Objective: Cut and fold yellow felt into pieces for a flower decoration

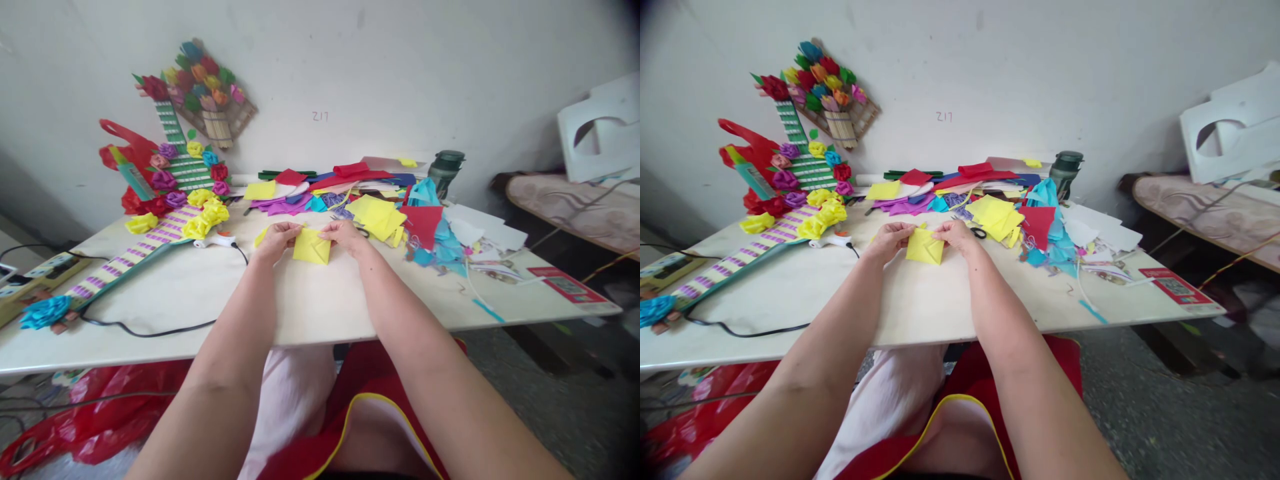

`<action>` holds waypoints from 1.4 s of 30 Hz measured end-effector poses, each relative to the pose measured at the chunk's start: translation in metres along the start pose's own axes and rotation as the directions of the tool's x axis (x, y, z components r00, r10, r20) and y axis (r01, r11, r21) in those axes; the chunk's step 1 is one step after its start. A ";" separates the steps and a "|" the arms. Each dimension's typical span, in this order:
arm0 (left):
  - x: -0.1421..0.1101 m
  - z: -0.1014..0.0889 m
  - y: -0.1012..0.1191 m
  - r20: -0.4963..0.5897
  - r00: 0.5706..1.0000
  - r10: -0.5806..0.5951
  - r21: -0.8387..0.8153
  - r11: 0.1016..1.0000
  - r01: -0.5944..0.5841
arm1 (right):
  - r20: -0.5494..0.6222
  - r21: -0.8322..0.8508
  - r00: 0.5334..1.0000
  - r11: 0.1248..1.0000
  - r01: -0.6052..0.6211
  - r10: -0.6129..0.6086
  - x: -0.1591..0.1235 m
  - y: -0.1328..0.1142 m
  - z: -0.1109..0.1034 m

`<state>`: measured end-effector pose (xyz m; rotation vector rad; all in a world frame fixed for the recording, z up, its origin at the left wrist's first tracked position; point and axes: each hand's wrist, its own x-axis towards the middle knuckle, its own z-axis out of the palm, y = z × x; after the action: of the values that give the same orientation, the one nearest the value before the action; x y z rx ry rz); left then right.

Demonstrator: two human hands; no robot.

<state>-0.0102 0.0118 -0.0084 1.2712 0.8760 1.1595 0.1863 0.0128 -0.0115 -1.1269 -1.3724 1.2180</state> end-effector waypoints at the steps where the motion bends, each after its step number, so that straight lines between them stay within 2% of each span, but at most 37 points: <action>1: 0.001 0.000 -0.001 -0.003 1.000 0.001 0.003 1.000 -0.001 | -0.002 -0.007 1.000 1.000 0.004 -0.004 0.000 0.000 0.000; 13: 0.002 0.000 -0.003 0.029 1.000 -0.012 0.050 0.999 0.011 | 0.004 -0.029 1.000 1.000 -0.006 0.006 -0.001 0.000 0.001; 18: 0.005 0.001 -0.009 -0.012 1.000 0.022 0.175 0.984 -0.020 | 0.007 -0.030 1.000 1.000 0.001 -0.001 -0.002 0.000 0.001; 25: 0.010 0.000 -0.013 -0.066 0.989 0.133 0.172 0.978 -0.120 | 0.026 0.113 0.999 0.993 -0.036 0.033 0.000 -0.003 0.000; 30: 0.008 0.002 -0.010 -0.093 0.985 0.146 0.192 0.973 -0.126 | 0.007 0.041 1.000 0.999 -0.022 0.022 -0.002 -0.003 0.000; 34: 0.006 0.003 -0.009 -0.074 0.992 0.106 0.185 0.978 -0.091 | -0.031 -0.018 0.999 1.000 -0.016 0.015 -0.004 -0.006 0.003; 38: 0.007 0.001 -0.012 -0.044 0.998 0.033 0.212 0.977 -0.023 | -0.010 -0.060 1.000 0.998 -0.002 0.001 -0.006 -0.008 0.004; 42: 0.011 -0.002 -0.016 -0.063 0.996 0.064 0.274 0.961 -0.045 | 0.028 -0.017 1.000 1.000 -0.009 0.010 -0.005 -0.007 0.003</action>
<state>-0.0068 0.0236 -0.0234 1.4918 1.0875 1.1618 0.1834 0.0068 -0.0055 -1.1333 -1.4020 1.2354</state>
